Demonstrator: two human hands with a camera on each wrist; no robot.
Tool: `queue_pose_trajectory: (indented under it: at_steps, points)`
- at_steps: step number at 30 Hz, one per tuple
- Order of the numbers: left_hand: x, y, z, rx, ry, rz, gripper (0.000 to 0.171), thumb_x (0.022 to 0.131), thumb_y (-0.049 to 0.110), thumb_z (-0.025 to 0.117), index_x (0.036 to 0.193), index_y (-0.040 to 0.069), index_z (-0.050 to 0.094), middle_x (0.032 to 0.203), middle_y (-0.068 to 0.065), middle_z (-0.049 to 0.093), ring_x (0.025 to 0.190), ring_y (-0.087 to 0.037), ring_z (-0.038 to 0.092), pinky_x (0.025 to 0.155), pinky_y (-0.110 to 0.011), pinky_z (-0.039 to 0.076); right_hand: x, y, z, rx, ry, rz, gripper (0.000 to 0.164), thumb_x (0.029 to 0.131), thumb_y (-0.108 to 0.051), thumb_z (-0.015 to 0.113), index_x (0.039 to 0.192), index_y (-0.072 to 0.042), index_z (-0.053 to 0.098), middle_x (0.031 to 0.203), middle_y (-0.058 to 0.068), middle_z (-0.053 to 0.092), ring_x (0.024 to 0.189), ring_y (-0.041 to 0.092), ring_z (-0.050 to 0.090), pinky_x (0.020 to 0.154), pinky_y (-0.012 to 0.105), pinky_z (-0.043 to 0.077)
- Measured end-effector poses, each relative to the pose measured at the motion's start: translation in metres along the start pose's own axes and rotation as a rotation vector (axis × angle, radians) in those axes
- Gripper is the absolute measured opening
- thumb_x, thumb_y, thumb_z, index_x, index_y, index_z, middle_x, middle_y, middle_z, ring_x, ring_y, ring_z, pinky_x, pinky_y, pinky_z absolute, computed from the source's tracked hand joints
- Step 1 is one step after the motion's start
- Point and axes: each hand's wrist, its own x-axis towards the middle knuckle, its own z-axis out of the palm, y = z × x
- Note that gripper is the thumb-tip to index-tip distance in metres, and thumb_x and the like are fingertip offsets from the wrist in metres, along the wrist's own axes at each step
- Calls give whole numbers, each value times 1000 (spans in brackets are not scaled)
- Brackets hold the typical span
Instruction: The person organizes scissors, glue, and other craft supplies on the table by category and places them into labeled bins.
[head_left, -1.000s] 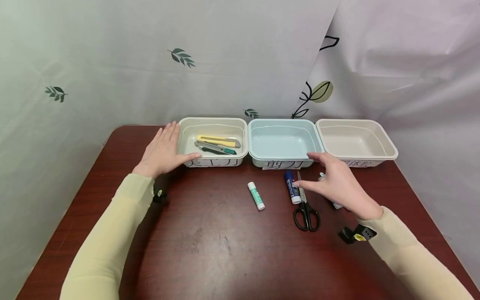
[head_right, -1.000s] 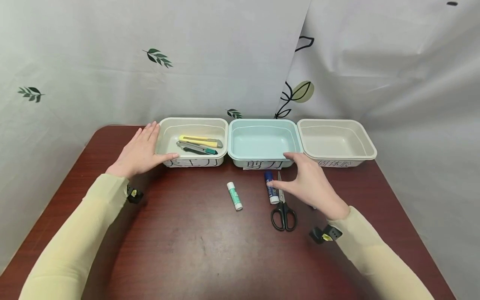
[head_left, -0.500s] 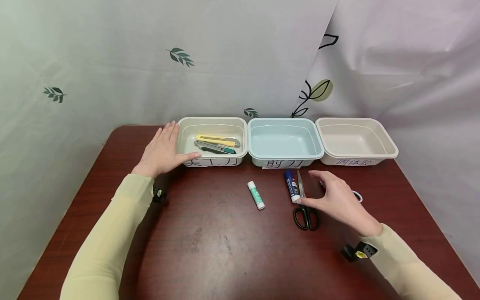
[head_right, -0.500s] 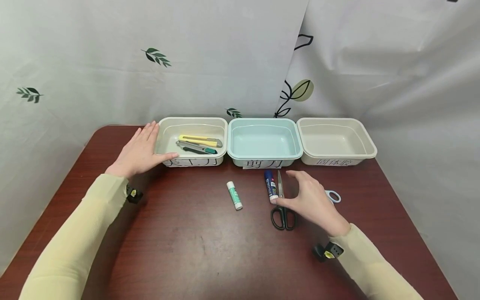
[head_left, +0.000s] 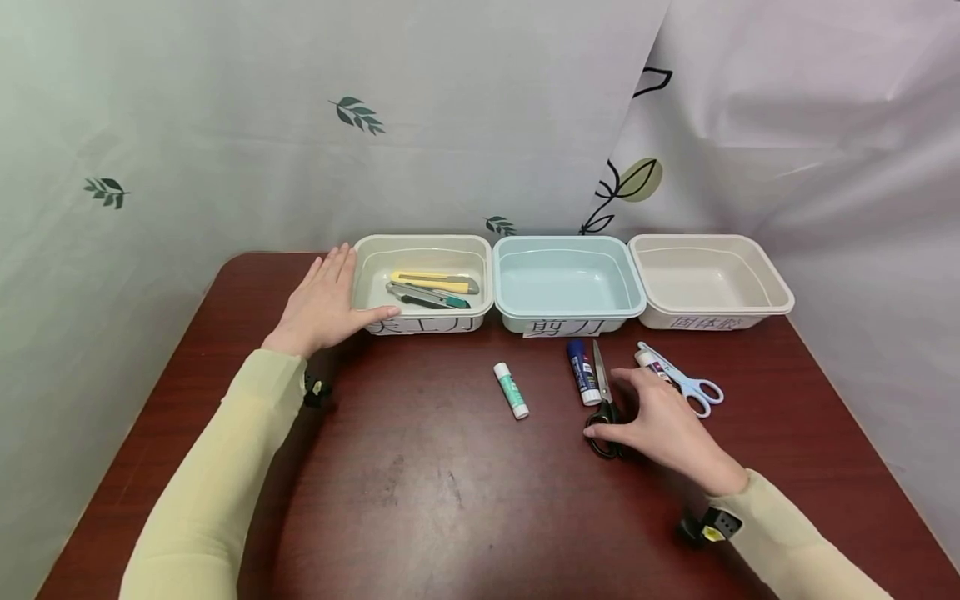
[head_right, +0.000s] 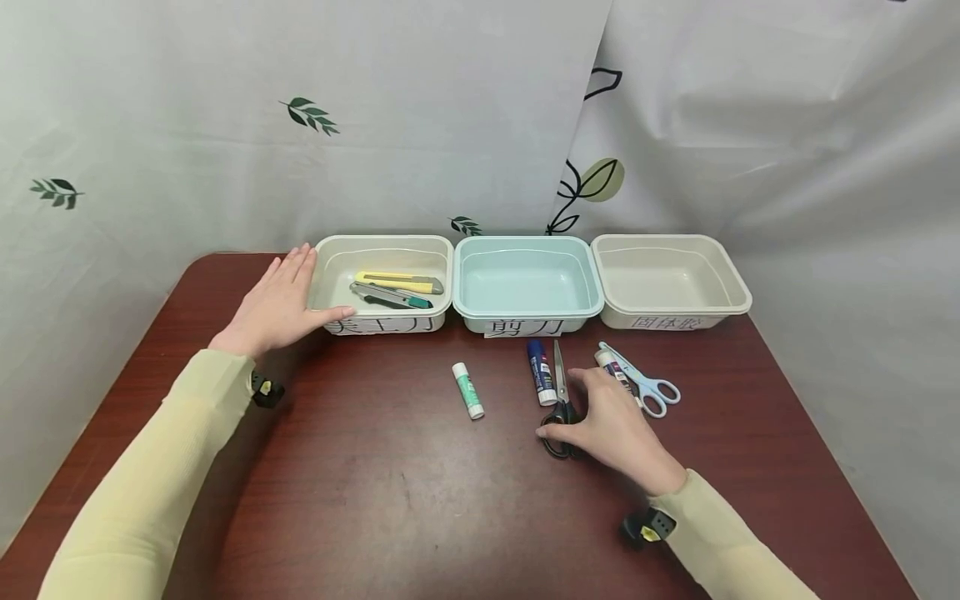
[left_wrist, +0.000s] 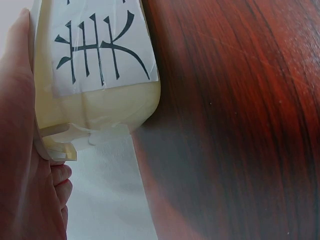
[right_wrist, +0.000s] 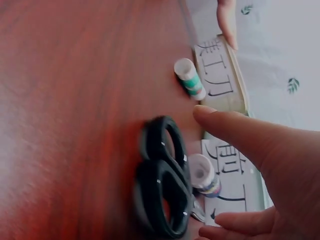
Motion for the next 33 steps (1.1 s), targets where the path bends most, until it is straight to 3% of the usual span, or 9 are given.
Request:
queue_pose_trajectory:
  at_steps: [8, 14, 23, 33]
  points:
    - [0, -1, 1, 4, 3, 1, 126, 85, 84, 48, 159, -9, 6, 166, -28, 8, 154, -38, 5, 124, -45, -3, -7, -1, 9, -52, 20, 13, 92, 61, -49, 97, 128, 3, 60, 111, 12, 61, 91, 26, 56, 78, 43, 48]
    - [0, -1, 1, 7, 0, -2, 126, 85, 85, 48, 159, -8, 6, 166, -27, 7, 154, -38, 5, 124, -44, -3, -9, 0, 6, -60, 25, 15, 86, 64, -46, 96, 125, 3, 61, 107, 12, 61, 91, 25, 56, 76, 45, 48]
    - [0, 0, 0, 6, -3, 0, 126, 86, 84, 47, 159, -9, 5, 165, -28, 7, 153, -39, 5, 124, -45, -3, -13, 2, -1, -143, 10, 0, 68, 64, -44, 94, 110, -1, 70, 93, 5, 64, 86, 25, 59, 73, 49, 48]
    - [1, 0, 1, -3, 1, 2, 126, 86, 84, 47, 159, -8, 5, 165, -28, 7, 154, -38, 4, 124, -46, -3, -17, 2, -11, -230, -26, 4, 63, 63, -48, 93, 105, -4, 77, 97, 8, 65, 85, 29, 64, 70, 52, 55]
